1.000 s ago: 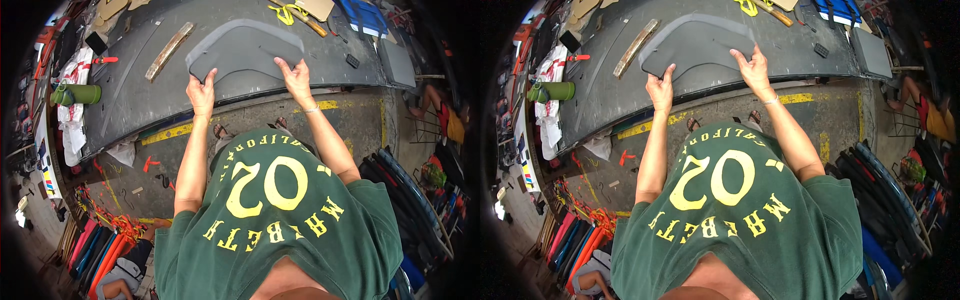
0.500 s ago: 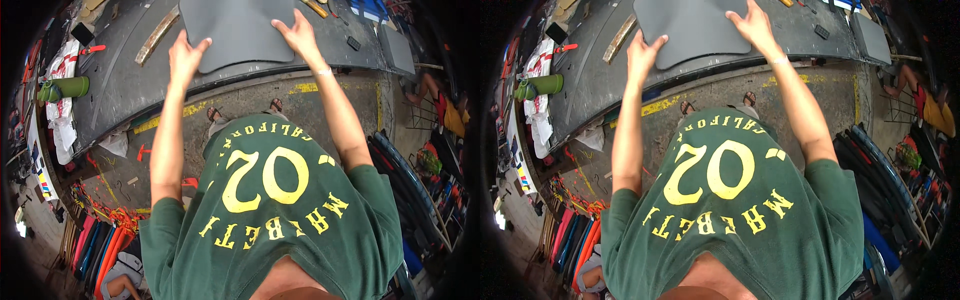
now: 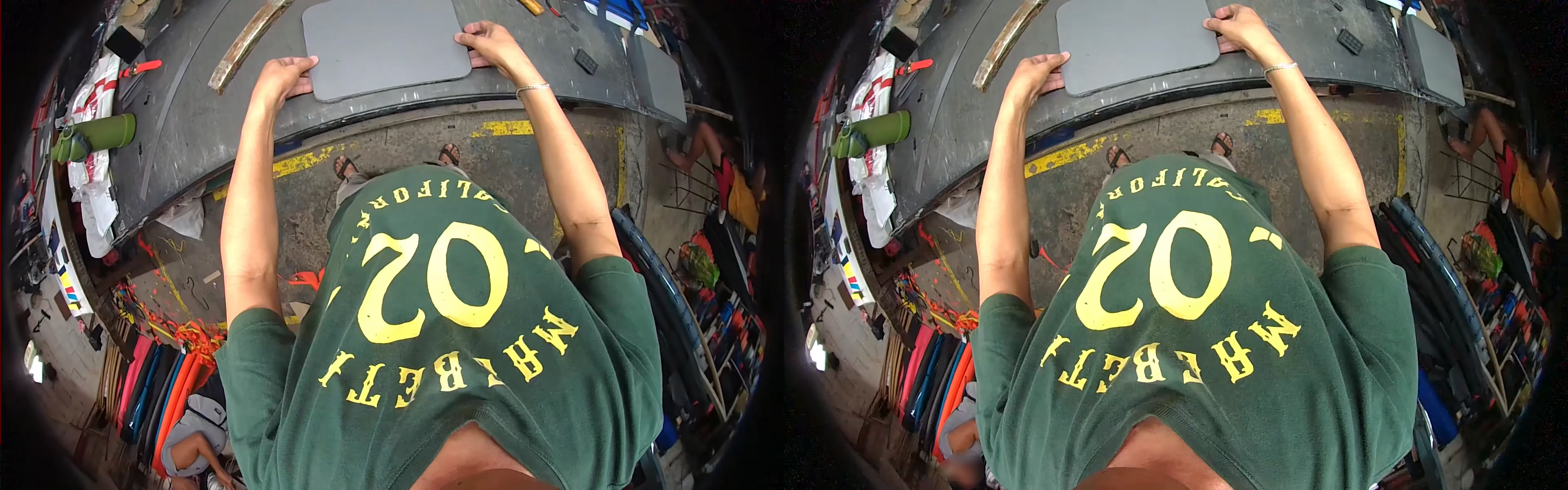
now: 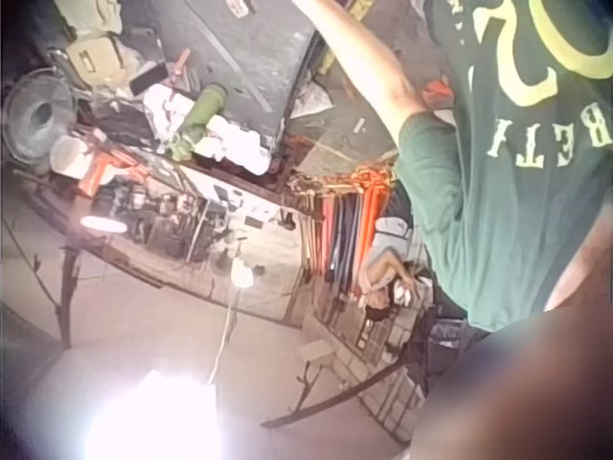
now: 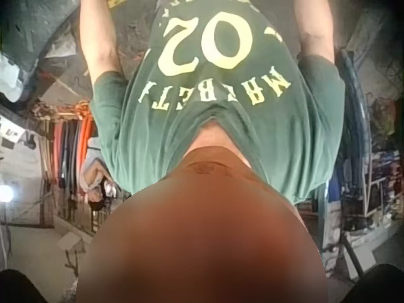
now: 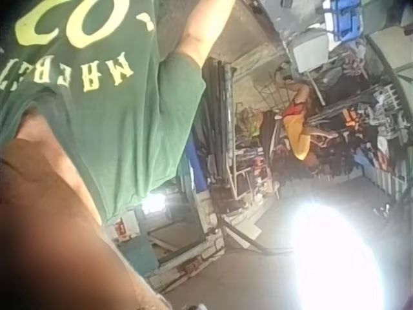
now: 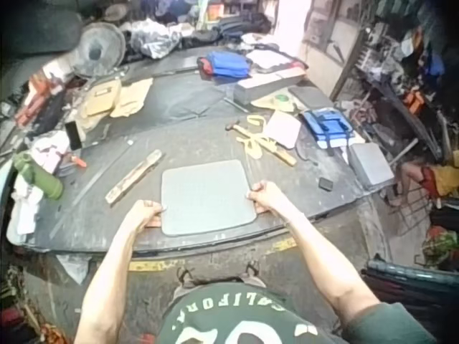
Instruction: Marking a piece of grey material using a template and then trimming the excess with a utility knife.
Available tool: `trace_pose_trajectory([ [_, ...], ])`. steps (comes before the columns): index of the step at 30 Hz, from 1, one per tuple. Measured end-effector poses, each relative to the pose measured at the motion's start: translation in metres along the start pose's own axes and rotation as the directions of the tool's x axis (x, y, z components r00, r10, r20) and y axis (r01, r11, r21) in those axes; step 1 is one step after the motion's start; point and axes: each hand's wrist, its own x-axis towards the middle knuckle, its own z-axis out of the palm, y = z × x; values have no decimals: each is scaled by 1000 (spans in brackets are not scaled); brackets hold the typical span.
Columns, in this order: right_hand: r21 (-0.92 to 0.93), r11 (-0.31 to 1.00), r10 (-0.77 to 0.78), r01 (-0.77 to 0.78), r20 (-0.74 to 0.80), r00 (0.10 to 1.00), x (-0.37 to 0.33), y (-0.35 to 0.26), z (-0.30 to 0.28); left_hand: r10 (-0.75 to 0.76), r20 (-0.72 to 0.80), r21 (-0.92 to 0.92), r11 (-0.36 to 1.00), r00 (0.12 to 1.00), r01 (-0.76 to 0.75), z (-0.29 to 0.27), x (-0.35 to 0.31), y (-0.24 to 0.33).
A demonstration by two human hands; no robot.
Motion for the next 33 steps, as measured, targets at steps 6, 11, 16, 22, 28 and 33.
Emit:
trace_pose_trajectory([
  [6,137,991,10,-14,31,999,2,-1,-3,17,26,67,998,1000,-19,-2,-5,-2],
  [11,118,988,88,-98,80,993,2,6,-3,4,-1,75,997,1000,-4,3,-14,-7],
  [16,92,992,82,-85,38,996,1,9,0,36,-32,72,997,999,-34,5,-14,-6],
  [22,42,997,72,-71,-20,997,-9,10,3,40,-43,55,998,998,-37,6,-12,-9],
  [28,-7,1000,28,-29,-77,997,-12,14,5,23,-35,64,998,999,-20,5,-13,-7],
  [33,1,1000,0,0,-78,997,-12,17,4,39,-30,100,994,999,-36,4,-18,-4],
])
